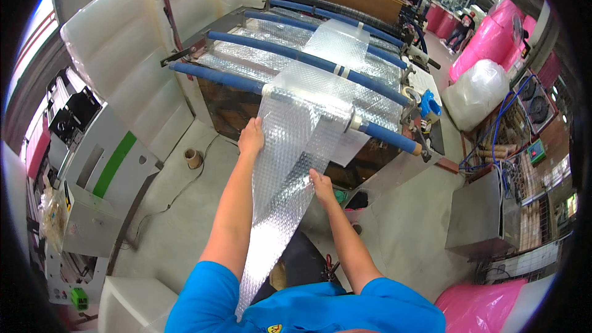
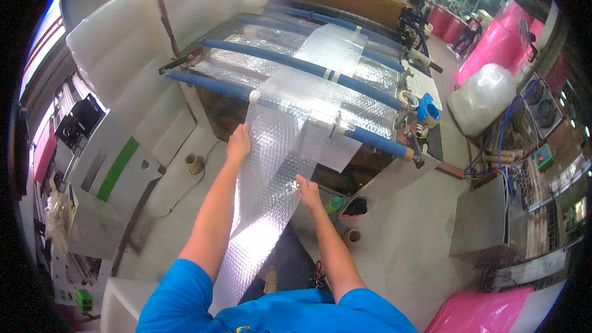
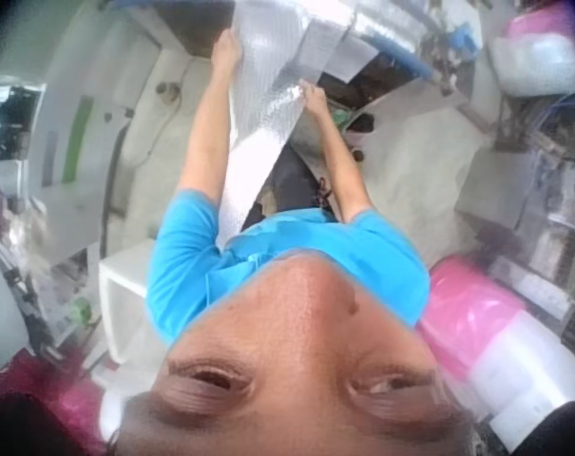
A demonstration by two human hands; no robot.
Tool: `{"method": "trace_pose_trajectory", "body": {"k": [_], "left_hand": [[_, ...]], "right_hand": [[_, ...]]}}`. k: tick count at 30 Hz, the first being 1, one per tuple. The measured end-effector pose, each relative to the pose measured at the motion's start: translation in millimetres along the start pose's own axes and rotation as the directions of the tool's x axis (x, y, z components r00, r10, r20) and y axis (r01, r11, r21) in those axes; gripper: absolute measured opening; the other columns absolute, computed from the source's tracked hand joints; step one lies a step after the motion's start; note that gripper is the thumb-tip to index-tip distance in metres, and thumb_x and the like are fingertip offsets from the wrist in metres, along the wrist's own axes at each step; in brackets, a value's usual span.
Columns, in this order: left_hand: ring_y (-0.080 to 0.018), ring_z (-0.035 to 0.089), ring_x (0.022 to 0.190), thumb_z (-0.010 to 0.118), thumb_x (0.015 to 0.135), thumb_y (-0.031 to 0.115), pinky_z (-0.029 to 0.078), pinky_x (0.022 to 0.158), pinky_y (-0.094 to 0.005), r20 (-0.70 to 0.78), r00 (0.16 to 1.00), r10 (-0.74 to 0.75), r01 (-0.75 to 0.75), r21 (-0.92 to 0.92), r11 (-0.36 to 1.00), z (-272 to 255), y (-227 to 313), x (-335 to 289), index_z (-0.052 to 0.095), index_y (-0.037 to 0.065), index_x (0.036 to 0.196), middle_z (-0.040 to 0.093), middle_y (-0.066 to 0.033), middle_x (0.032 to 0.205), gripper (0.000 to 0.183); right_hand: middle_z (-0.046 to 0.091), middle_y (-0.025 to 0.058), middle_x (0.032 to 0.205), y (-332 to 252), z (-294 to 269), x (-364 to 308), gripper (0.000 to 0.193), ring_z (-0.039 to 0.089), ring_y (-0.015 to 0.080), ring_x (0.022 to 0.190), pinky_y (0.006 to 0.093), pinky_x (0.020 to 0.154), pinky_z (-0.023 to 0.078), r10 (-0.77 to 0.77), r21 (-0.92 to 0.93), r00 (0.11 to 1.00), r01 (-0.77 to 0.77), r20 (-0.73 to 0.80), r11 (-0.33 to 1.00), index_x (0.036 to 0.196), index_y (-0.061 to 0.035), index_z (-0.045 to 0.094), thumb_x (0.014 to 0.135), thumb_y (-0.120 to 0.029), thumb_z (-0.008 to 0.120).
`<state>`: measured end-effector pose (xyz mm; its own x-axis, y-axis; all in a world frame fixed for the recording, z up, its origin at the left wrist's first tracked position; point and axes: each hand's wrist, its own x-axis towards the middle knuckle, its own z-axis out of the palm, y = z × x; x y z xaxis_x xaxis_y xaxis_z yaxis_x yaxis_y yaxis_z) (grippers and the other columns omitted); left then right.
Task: The person stands in a factory setting and handles a long sheet of bubble wrap. They pull the material from a roll and guide it through a series of rollers on a machine, smoothing it out with their hands as it moves.
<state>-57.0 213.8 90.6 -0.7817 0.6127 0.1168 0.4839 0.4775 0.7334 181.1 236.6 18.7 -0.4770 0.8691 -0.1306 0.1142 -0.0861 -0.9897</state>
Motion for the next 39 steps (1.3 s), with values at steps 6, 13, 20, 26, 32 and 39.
{"method": "trace_pose_trajectory", "body": {"k": [6, 13, 20, 26, 32, 39], "left_hand": [[-0.0342, 0.053, 0.088, 0.043, 0.076, 0.052, 0.041, 0.072, -0.0414, 0.056, 0.996, -0.064, 0.066, -0.031, 0.997, -42, 29, -18, 0.048, 0.010, 0.097, 0.057, -0.0180, 0.091, 0.047], [-0.0306, 0.052, 0.095, 0.056, 0.063, 0.059, 0.040, 0.078, -0.0383, 0.097, 0.975, -0.197, 0.199, -0.010, 0.980, -43, -67, -119, 0.046, 0.011, 0.108, 0.056, -0.0152, 0.098, 0.067], [-0.0311, 0.054, 0.089, 0.060, 0.062, 0.056, 0.042, 0.076, -0.0379, 0.013, 0.989, -0.150, 0.149, 0.036, 0.988, -109, -69, -160, 0.048, 0.010, 0.106, 0.058, -0.0157, 0.093, 0.065], [-0.0300, 0.056, 0.084, 0.067, 0.057, 0.048, 0.042, 0.069, -0.0392, -0.019, 1.000, 0.003, 0.000, 0.150, 0.989, -144, -25, -174, 0.046, 0.006, 0.095, 0.059, -0.0135, 0.087, 0.060], [-0.0324, 0.046, 0.100, 0.074, 0.047, 0.048, 0.040, 0.074, -0.0399, 0.067, 0.997, 0.042, -0.060, 0.295, 0.953, -112, -50, -180, 0.038, 0.004, 0.104, 0.047, -0.0169, 0.106, 0.080], [-0.0317, 0.052, 0.095, 0.074, 0.043, 0.052, 0.041, 0.079, -0.0375, 0.258, 0.958, -0.123, 0.078, 0.178, 0.981, -83, -87, -166, 0.033, 0.002, 0.110, 0.053, -0.0188, 0.102, 0.094]], "right_hand": [[0.054, 0.0009, 0.065, -48, 2, -6, 0.039, 0.046, 0.0074, 0.061, 0.0221, 0.057, 0.037, -0.061, 0.041, 0.991, 0.066, -0.117, 0.997, 0.075, -0.0019, 0.058, 0.081, -0.039, 0.050], [0.055, 0.0027, 0.061, 25, 36, -79, 0.035, 0.049, 0.0099, 0.056, 0.0269, 0.053, 0.040, -0.056, -0.126, 0.982, 0.034, -0.179, 0.991, 0.076, 0.0024, 0.059, 0.080, -0.032, 0.052], [0.053, 0.0030, 0.062, 17, 50, -144, 0.031, 0.048, 0.0085, 0.053, 0.0226, 0.049, 0.039, 0.019, 0.133, 0.998, -0.027, 0.061, 0.991, 0.075, -0.0012, 0.056, 0.082, -0.031, 0.052], [0.050, 0.0018, 0.060, -17, 54, -160, 0.030, 0.046, 0.0087, 0.051, 0.0224, 0.048, 0.038, 0.002, 0.201, 0.997, -0.016, 0.073, 0.979, 0.071, -0.0032, 0.053, 0.082, -0.031, 0.051], [0.048, 0.0009, 0.058, 33, 49, -135, 0.032, 0.046, 0.0084, 0.050, 0.0224, 0.047, 0.037, 0.047, 0.106, 0.997, -0.054, 0.068, 0.993, 0.068, -0.0039, 0.051, 0.082, -0.033, 0.051], [0.047, 0.0005, 0.053, 69, 37, -111, 0.037, 0.045, 0.0087, 0.046, 0.0235, 0.043, 0.036, -0.008, -0.103, 1.000, 0.010, 0.024, 0.995, 0.061, -0.0046, 0.048, 0.082, -0.035, 0.051]]}}
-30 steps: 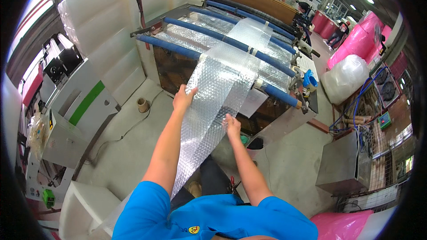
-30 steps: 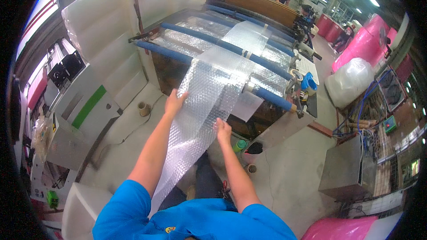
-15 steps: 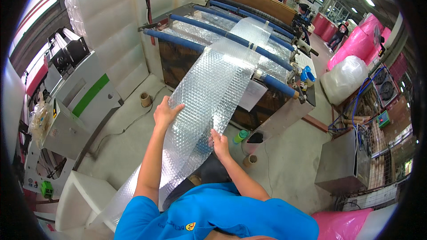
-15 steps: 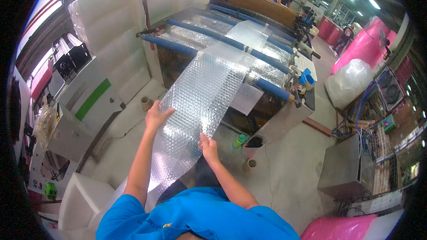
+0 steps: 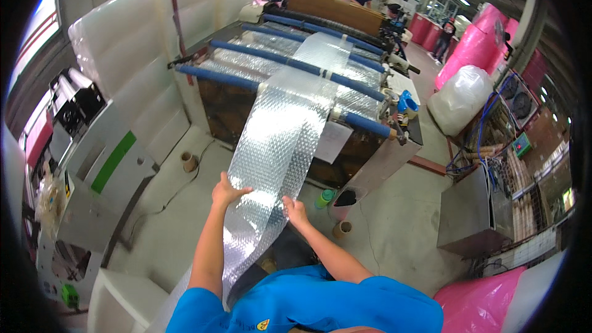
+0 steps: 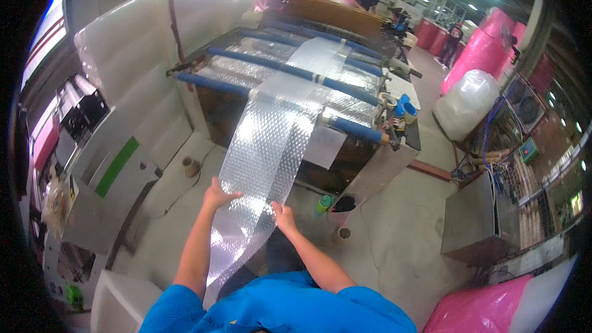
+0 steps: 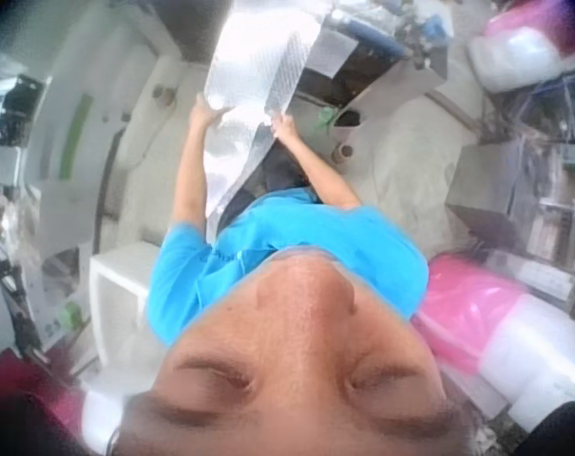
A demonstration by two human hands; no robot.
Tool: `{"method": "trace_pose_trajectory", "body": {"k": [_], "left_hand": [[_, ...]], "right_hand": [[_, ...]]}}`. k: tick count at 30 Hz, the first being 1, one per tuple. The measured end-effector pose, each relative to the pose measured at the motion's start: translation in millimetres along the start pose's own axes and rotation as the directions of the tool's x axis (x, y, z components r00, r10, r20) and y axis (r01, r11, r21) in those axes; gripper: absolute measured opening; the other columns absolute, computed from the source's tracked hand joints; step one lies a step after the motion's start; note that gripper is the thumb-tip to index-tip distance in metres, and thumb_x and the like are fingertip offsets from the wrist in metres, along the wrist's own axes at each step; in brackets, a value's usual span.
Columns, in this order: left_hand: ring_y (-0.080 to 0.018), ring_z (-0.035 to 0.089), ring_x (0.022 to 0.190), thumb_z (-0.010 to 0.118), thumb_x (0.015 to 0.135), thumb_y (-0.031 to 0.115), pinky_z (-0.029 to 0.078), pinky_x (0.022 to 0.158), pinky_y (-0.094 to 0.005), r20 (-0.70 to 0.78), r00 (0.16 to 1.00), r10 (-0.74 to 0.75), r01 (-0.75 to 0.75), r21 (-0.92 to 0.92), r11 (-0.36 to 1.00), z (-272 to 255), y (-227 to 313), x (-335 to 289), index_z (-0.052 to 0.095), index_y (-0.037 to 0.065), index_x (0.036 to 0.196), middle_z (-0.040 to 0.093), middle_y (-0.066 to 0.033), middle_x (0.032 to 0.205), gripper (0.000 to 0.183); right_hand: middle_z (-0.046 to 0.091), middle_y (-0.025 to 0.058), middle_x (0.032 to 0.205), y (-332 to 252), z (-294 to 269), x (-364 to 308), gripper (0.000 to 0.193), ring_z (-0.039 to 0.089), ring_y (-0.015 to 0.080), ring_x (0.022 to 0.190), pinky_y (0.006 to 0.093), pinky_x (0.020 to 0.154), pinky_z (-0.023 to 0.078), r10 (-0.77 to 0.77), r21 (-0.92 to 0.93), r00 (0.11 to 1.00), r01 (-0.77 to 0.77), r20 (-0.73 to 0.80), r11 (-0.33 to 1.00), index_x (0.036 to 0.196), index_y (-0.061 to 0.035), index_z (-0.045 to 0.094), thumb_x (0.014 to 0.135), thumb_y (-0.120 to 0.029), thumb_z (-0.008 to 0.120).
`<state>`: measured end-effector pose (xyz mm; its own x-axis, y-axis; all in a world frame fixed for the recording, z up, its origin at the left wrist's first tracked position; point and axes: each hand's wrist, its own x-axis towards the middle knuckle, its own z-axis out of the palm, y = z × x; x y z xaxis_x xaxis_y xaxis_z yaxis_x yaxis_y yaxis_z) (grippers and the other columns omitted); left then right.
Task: The person stands in a factory setting and handles a long sheet of bubble wrap. They pull the material from a roll and guide it through a series of rollers on a machine, smoothing it out with their hands as it moves.
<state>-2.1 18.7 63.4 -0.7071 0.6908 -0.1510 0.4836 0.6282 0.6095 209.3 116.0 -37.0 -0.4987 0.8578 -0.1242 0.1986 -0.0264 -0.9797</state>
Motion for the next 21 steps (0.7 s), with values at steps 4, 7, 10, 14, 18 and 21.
{"method": "trace_pose_trajectory", "body": {"k": [4, 7, 10, 14, 18, 21], "left_hand": [[-0.0319, 0.052, 0.096, 0.074, 0.043, 0.054, 0.041, 0.081, -0.0372, 0.079, 0.993, -0.084, 0.085, -0.003, 0.996, -2, 8, -3, 0.033, 0.002, 0.110, 0.053, -0.0200, 0.102, 0.094], [-0.0316, 0.052, 0.096, 0.073, 0.044, 0.055, 0.041, 0.080, -0.0376, 0.098, 0.990, -0.097, 0.096, 0.017, 0.995, 11, 1, 7, 0.033, 0.001, 0.110, 0.053, -0.0205, 0.102, 0.094], [-0.0318, 0.052, 0.097, 0.072, 0.044, 0.057, 0.041, 0.081, -0.0376, 0.129, 0.985, -0.115, 0.111, 0.037, 0.993, 14, 7, 11, 0.031, 0.001, 0.111, 0.052, -0.0210, 0.103, 0.097], [-0.0322, 0.051, 0.097, 0.072, 0.043, 0.058, 0.041, 0.081, -0.0375, 0.154, 0.982, -0.111, 0.105, 0.046, 0.993, 23, 2, 17, 0.029, 0.000, 0.112, 0.051, -0.0218, 0.104, 0.099], [-0.0324, 0.051, 0.097, 0.072, 0.044, 0.058, 0.041, 0.081, -0.0366, 0.176, 0.980, -0.089, 0.085, 0.029, 0.996, 29, 2, 24, 0.028, -0.001, 0.112, 0.051, -0.0225, 0.105, 0.099], [-0.0325, 0.051, 0.098, 0.071, 0.044, 0.058, 0.041, 0.081, -0.0364, 0.175, 0.979, -0.105, 0.098, 0.049, 0.994, 31, 3, 26, 0.027, -0.001, 0.113, 0.050, -0.0231, 0.105, 0.101]], "right_hand": [[0.048, 0.0029, 0.052, -3, 2, 1, 0.040, 0.047, 0.0109, 0.047, 0.0263, 0.046, 0.038, -0.089, -0.069, 0.995, 0.085, -0.051, 0.994, 0.065, -0.0001, 0.052, 0.082, -0.036, 0.049], [0.049, 0.0043, 0.053, -16, -1, -2, 0.042, 0.048, 0.0124, 0.048, 0.0282, 0.048, 0.039, -0.014, -0.103, 1.000, 0.012, -0.019, 0.995, 0.068, 0.0024, 0.053, 0.082, -0.037, 0.048], [0.050, 0.0053, 0.054, -19, -2, -2, 0.041, 0.050, 0.0133, 0.050, 0.0288, 0.049, 0.039, 0.000, -0.070, 0.999, -0.002, -0.034, 0.998, 0.072, 0.0020, 0.055, 0.082, -0.037, 0.047], [0.051, 0.0060, 0.055, -14, -4, 2, 0.042, 0.048, 0.0125, 0.051, 0.0287, 0.051, 0.039, -0.001, -0.132, 0.999, -0.006, -0.050, 0.991, 0.080, 0.0023, 0.057, 0.083, -0.038, 0.046], [0.053, 0.0071, 0.058, -5, -6, 7, 0.042, 0.050, 0.0145, 0.053, 0.0292, 0.053, 0.040, 0.037, -0.142, 0.998, -0.042, -0.041, 0.989, 0.082, 0.0016, 0.057, 0.082, -0.039, 0.046], [0.053, 0.0073, 0.057, -9, -5, 9, 0.043, 0.052, 0.0154, 0.054, 0.0294, 0.053, 0.041, 0.088, -0.135, 0.995, -0.094, -0.049, 0.986, 0.081, 0.0017, 0.057, 0.081, -0.040, 0.047]]}}
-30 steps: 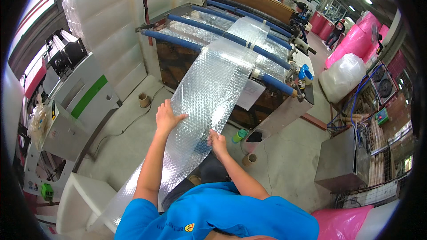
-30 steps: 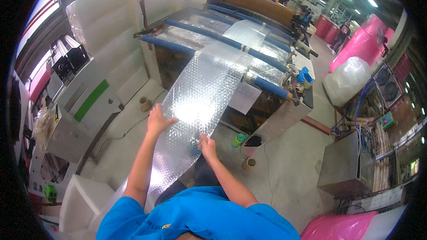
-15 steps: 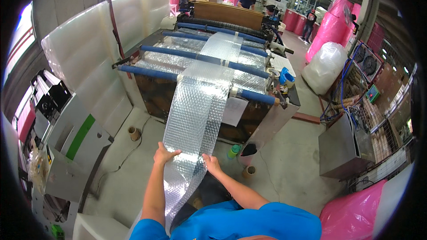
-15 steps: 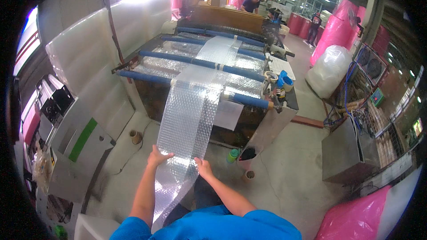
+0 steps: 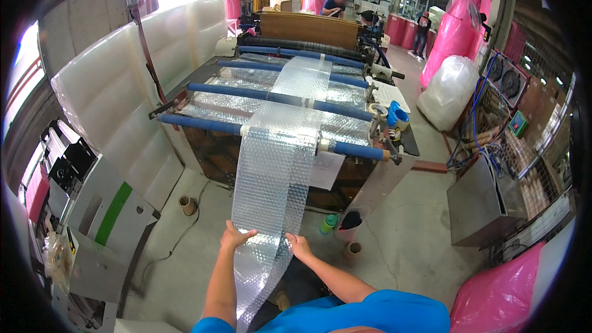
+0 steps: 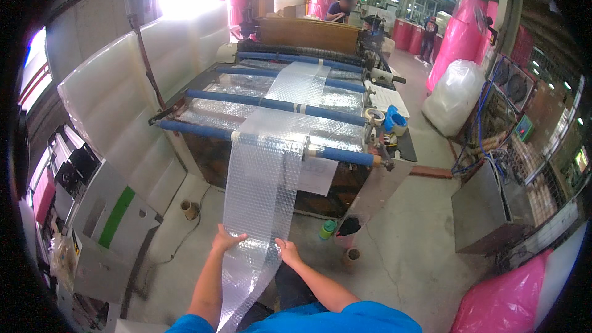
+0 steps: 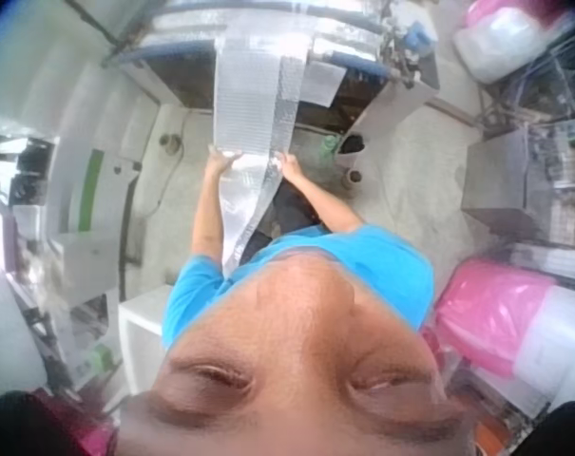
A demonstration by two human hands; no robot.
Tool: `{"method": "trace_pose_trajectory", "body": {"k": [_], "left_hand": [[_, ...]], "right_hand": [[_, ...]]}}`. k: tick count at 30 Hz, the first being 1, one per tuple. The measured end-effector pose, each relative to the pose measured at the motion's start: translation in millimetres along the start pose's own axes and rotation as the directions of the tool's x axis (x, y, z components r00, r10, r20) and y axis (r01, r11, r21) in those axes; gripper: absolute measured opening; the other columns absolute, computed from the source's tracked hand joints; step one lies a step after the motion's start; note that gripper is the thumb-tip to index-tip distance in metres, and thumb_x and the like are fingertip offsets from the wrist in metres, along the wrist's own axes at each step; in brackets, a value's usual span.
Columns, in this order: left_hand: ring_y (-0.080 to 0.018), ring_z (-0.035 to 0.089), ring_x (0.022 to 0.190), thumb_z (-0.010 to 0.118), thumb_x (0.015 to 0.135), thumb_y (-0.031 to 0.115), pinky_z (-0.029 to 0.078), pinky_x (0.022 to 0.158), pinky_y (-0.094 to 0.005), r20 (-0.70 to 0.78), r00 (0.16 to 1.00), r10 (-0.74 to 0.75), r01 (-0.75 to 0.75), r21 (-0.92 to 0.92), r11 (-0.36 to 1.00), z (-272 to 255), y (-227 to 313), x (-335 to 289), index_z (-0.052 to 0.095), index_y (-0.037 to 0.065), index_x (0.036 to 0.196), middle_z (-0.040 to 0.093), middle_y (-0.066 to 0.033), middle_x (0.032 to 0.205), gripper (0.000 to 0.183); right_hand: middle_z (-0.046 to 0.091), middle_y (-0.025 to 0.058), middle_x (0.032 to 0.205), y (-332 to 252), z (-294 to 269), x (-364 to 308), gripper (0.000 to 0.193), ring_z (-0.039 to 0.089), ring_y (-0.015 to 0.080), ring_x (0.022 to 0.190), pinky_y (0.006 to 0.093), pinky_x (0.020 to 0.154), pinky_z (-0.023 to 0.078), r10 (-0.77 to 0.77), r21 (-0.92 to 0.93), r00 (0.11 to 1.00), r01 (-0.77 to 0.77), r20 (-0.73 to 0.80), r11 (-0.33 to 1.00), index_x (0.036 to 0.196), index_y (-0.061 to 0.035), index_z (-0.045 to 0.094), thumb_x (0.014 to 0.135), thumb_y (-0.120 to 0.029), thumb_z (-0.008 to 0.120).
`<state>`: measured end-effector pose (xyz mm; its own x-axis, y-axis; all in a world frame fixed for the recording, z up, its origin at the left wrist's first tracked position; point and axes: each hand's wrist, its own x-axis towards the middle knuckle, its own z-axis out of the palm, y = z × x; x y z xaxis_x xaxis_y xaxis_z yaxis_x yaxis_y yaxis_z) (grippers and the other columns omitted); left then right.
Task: The person stands in a factory setting and handles a long sheet of bubble wrap. They pull the material from a roll and guide it through a series of rollers on a machine, smoothing it out with their hands as it moves.
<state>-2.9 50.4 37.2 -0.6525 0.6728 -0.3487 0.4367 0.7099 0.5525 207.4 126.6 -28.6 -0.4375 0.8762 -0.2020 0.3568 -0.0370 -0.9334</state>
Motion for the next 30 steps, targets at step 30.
{"method": "trace_pose_trajectory", "body": {"k": [30], "left_hand": [[-0.0292, 0.051, 0.097, 0.074, 0.047, 0.050, 0.039, 0.083, -0.0357, -0.168, 0.975, 0.144, -0.188, -0.286, 0.939, -54, 112, 62, 0.033, 0.000, 0.114, 0.051, -0.0202, 0.105, 0.093]], "right_hand": [[0.053, 0.0146, 0.059, -87, -56, 124, 0.045, 0.052, 0.0208, 0.058, 0.0340, 0.058, 0.040, -0.277, 0.029, 0.904, 0.303, -0.326, 0.953, 0.071, 0.0048, 0.054, 0.079, -0.039, 0.050]]}}
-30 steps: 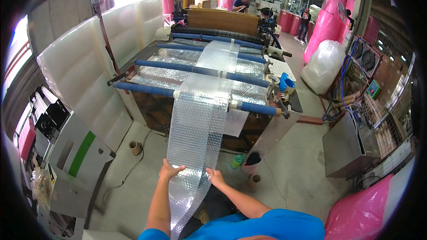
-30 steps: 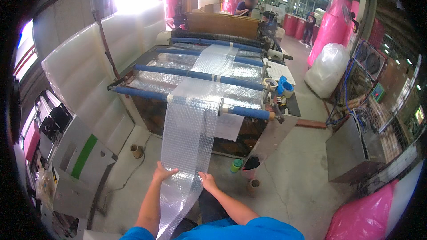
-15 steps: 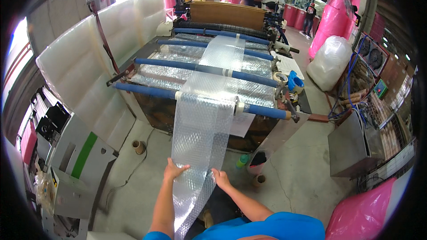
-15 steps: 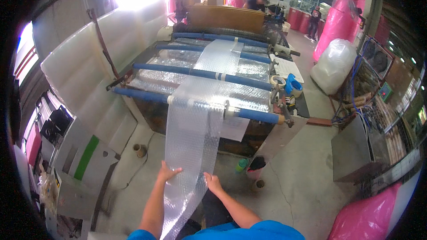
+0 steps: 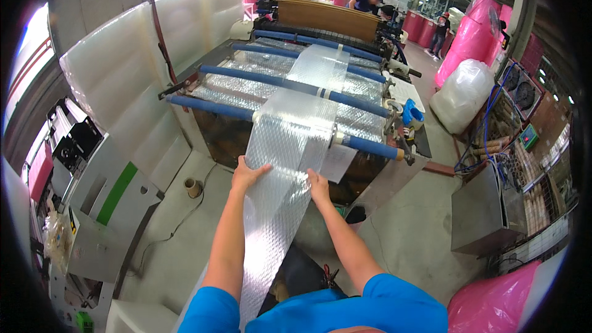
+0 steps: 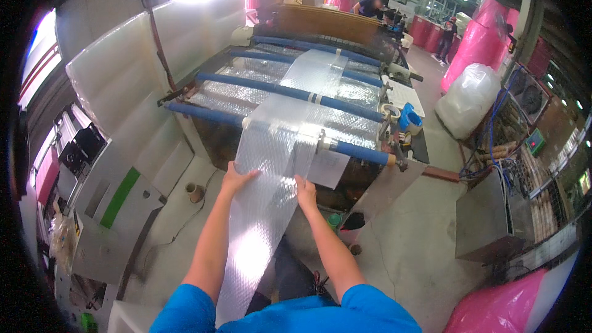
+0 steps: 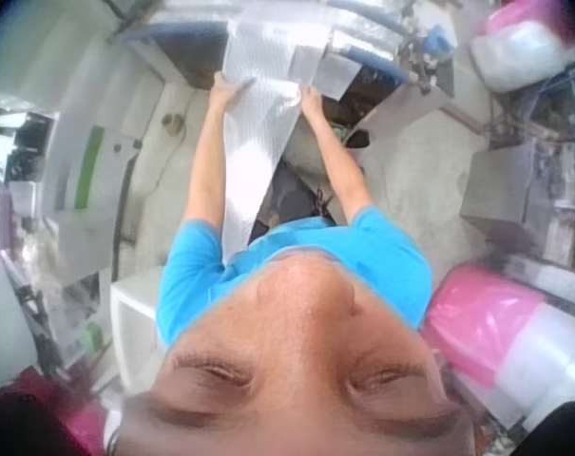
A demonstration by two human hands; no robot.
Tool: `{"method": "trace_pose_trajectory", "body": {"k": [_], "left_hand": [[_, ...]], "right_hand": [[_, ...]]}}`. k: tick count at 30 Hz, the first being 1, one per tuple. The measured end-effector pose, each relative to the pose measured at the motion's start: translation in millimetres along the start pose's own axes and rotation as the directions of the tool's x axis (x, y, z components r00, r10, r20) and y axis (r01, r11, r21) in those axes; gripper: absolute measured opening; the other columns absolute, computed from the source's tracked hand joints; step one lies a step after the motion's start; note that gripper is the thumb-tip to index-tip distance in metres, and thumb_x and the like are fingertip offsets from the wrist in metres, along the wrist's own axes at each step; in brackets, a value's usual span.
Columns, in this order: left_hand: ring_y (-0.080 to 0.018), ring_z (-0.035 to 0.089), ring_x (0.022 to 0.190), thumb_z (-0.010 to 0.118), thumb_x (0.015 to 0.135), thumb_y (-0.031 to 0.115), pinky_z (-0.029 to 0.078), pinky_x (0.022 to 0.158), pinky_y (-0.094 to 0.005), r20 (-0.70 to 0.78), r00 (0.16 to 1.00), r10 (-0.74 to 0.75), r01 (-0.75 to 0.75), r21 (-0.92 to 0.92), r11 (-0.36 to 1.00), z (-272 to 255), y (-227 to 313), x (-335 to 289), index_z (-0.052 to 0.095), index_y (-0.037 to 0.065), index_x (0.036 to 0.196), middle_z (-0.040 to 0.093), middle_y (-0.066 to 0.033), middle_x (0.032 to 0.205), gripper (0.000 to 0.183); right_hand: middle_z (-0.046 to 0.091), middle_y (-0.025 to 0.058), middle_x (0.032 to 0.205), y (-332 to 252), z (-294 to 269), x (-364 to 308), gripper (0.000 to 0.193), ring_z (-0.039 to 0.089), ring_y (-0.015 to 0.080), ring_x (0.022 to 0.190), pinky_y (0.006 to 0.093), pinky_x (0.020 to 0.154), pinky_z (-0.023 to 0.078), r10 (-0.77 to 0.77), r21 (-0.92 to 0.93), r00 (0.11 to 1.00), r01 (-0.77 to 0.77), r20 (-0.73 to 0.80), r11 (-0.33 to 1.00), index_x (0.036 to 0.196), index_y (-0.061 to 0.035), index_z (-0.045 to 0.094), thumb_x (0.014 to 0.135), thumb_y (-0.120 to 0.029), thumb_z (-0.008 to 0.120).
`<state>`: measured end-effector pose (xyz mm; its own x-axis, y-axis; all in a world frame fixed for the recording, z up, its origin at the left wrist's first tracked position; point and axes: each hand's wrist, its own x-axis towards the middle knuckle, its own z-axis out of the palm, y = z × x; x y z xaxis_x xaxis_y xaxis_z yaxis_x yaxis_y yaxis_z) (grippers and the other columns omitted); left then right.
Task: The person stands in a factory setting and handles a long sheet of bubble wrap. They pull the material from a roll and guide it through a series of rollers on a machine, smoothing it out with their hands as it moves.
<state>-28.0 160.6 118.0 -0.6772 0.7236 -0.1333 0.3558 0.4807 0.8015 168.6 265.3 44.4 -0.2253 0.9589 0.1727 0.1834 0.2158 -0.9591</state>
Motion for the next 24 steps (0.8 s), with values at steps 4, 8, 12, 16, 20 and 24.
{"method": "trace_pose_trajectory", "body": {"k": [4, 8, 12, 16, 20, 24], "left_hand": [[-0.0265, 0.052, 0.096, 0.073, 0.049, 0.051, 0.040, 0.084, -0.0340, 0.195, 0.980, -0.045, 0.067, -0.107, 0.992, -3, -64, -29, 0.037, -0.004, 0.111, 0.053, -0.0184, 0.104, 0.091], [-0.0272, 0.051, 0.096, 0.073, 0.050, 0.051, 0.040, 0.083, -0.0348, 0.097, 0.984, -0.150, 0.152, -0.013, 0.988, 6, -140, -82, 0.037, -0.003, 0.112, 0.052, -0.0186, 0.104, 0.090], [-0.0287, 0.052, 0.095, 0.073, 0.050, 0.049, 0.041, 0.081, -0.0353, -0.094, 0.991, -0.098, 0.099, 0.016, 0.995, -20, -122, -122, 0.040, 0.004, 0.110, 0.053, -0.0188, 0.102, 0.082], [-0.0316, 0.054, 0.090, 0.070, 0.057, 0.043, 0.042, 0.075, -0.0382, -0.242, 0.970, -0.021, 0.055, 0.135, 0.989, -52, -95, -150, 0.044, 0.011, 0.107, 0.057, -0.0179, 0.096, 0.065], [-0.0316, 0.053, 0.091, 0.066, 0.062, 0.042, 0.042, 0.075, -0.0390, -0.305, 0.952, 0.033, 0.022, 0.176, 0.984, -71, -86, -164, 0.050, 0.010, 0.103, 0.057, -0.0171, 0.097, 0.055], [-0.0313, 0.052, 0.093, 0.063, 0.064, 0.043, 0.041, 0.077, -0.0386, -0.315, 0.948, 0.038, 0.021, 0.183, 0.983, -81, -81, -165, 0.050, 0.007, 0.106, 0.056, -0.0160, 0.100, 0.057]], "right_hand": [[0.052, 0.0042, 0.058, -3, 1, -30, 0.037, 0.049, 0.0125, 0.058, 0.0279, 0.057, 0.039, 0.117, -0.032, 0.989, -0.115, 0.093, 0.993, 0.069, 0.0017, 0.056, 0.079, -0.034, 0.053], [0.053, 0.0079, 0.057, 11, 4, -106, 0.040, 0.050, 0.0148, 0.050, 0.0296, 0.049, 0.040, 0.169, -0.066, 0.970, -0.160, 0.172, 0.985, 0.070, 0.0019, 0.057, 0.080, -0.036, 0.050], [0.052, 0.0074, 0.056, 21, 7, -160, 0.041, 0.049, 0.0139, 0.051, 0.0288, 0.050, 0.040, 0.169, 0.040, 0.959, -0.183, 0.225, 0.982, 0.070, 0.0021, 0.056, 0.080, -0.038, 0.050], [0.052, 0.0057, 0.057, 5, 6, -172, 0.040, 0.048, 0.0108, 0.053, 0.0263, 0.051, 0.039, 0.108, 0.069, 0.957, -0.131, 0.271, 0.989, 0.072, 0.0023, 0.055, 0.080, -0.037, 0.050], [0.048, -0.0007, 0.059, -39, 0, -186, 0.037, 0.042, 0.0068, 0.055, 0.0247, 0.050, 0.035, 0.161, 0.250, 0.947, -0.233, 0.278, 0.940, 0.070, -0.0010, 0.053, 0.081, -0.036, 0.050], [0.046, -0.0019, 0.059, -41, -4, -179, 0.036, 0.042, 0.0062, 0.054, 0.0230, 0.048, 0.036, 0.100, 0.212, 0.949, -0.168, 0.300, 0.963, 0.068, -0.0029, 0.051, 0.081, -0.036, 0.051]]}}
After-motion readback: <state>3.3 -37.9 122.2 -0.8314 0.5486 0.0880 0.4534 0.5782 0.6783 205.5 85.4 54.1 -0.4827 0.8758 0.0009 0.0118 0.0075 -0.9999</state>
